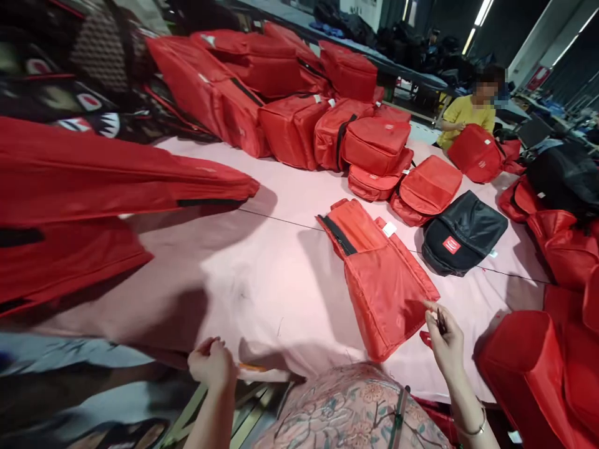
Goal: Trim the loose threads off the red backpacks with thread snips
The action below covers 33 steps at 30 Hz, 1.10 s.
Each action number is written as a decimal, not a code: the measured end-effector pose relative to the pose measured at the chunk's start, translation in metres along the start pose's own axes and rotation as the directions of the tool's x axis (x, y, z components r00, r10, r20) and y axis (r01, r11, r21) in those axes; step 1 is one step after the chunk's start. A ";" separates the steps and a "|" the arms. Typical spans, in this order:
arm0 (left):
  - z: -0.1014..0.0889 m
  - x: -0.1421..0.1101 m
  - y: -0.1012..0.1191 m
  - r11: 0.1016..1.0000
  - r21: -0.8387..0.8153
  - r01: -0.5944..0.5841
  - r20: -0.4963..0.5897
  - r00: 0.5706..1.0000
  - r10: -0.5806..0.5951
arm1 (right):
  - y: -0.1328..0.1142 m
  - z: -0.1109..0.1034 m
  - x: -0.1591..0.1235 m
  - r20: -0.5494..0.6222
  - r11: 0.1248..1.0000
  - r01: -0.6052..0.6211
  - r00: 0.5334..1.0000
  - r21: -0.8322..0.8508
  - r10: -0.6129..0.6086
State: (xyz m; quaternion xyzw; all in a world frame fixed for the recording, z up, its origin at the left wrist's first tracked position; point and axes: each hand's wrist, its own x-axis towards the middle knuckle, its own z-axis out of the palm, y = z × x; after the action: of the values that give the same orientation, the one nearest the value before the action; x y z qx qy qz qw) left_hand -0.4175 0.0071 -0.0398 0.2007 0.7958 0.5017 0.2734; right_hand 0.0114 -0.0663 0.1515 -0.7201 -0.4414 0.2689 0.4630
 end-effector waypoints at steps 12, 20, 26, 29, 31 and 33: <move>0.106 -0.150 0.128 0.937 -0.340 0.078 0.707 0.679 0.200 | 0.044 0.012 0.059 -0.053 0.890 0.349 0.924 -0.292 -0.379; 0.114 -0.189 0.127 0.939 -0.344 -0.019 0.635 0.732 0.248 | 0.045 0.001 0.074 0.020 0.978 0.205 0.978 0.036 -0.205; 0.106 -0.213 0.121 0.953 -0.304 -0.011 0.727 0.644 0.239 | 0.045 0.002 0.075 0.142 0.970 0.066 0.985 0.235 -0.101; 0.099 -0.217 0.116 0.964 -0.259 0.059 0.769 0.616 0.169 | 0.047 0.007 0.068 0.215 0.962 0.016 0.973 0.271 -0.077; 0.094 -0.217 0.112 0.961 -0.251 0.116 0.781 0.611 0.130 | 0.046 0.011 0.064 0.270 0.954 -0.032 0.961 0.299 -0.052; 0.090 -0.217 0.108 0.953 -0.259 0.160 0.775 0.623 0.106 | 0.044 0.015 0.062 0.302 0.943 -0.063 0.953 0.326 -0.040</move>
State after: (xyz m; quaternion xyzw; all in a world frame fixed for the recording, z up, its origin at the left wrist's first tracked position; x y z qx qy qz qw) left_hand -0.1883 -0.0143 0.0772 0.3420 0.5138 0.4761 0.6264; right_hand 0.0451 -0.0130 0.1071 -0.5843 -0.4514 0.4497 0.5026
